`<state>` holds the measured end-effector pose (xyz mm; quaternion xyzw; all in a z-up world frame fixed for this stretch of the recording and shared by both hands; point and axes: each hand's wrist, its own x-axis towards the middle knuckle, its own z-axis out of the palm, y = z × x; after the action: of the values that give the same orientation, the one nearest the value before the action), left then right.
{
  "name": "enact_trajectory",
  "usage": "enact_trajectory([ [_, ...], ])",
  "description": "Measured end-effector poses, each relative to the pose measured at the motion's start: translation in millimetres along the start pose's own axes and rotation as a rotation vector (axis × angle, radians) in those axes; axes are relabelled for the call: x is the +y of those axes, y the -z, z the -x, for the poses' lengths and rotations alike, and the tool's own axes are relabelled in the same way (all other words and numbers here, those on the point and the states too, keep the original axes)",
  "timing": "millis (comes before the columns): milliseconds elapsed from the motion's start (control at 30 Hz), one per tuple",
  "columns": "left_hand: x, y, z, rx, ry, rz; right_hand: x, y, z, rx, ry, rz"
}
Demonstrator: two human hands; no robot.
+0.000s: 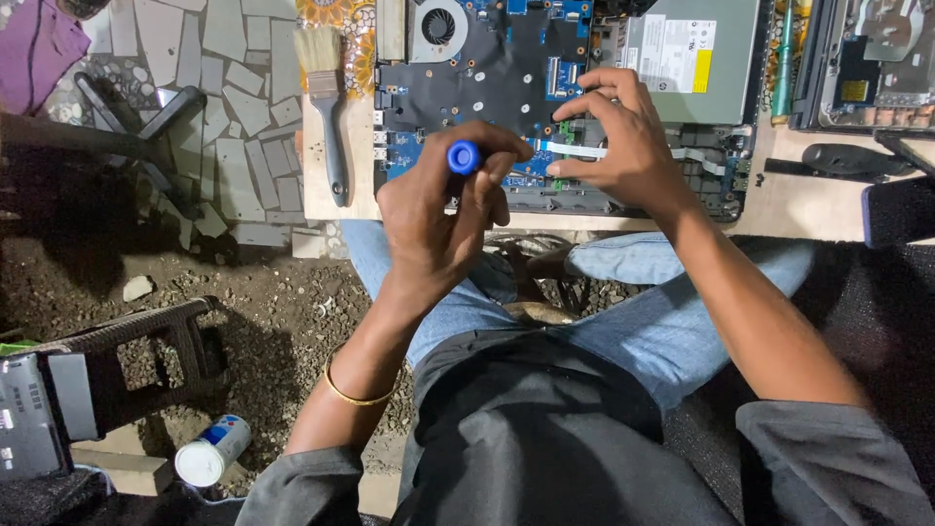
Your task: Disassembling a laptop motherboard by removing screws with a screwdriver and disconnecting ribbon cables.
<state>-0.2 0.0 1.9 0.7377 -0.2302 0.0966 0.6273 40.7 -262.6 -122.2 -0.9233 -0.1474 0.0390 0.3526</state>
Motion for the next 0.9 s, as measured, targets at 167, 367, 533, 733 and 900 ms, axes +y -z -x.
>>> enact_trajectory([
  [167,-11.6,-11.1,3.3,-0.047,-0.035,0.020,6.6,-2.5,-0.7,-0.003,-0.004,-0.012],
  [367,-8.4,-8.9,-5.1,-0.127,-0.072,0.010,-27.4,49.1,4.5,-0.118,-0.013,-0.122],
  [533,-1.8,-5.3,-16.4,-0.169,-0.018,-0.007,-123.3,95.2,14.8,0.144,0.228,-0.328],
  [733,-19.6,-25.4,-9.2,-0.134,-0.154,0.003,-156.5,91.4,6.8,0.196,0.432,-0.369],
  [900,-11.8,-34.7,-8.5,-0.034,-0.040,-0.035,-143.8,88.8,12.3,0.325,0.370,-0.373],
])
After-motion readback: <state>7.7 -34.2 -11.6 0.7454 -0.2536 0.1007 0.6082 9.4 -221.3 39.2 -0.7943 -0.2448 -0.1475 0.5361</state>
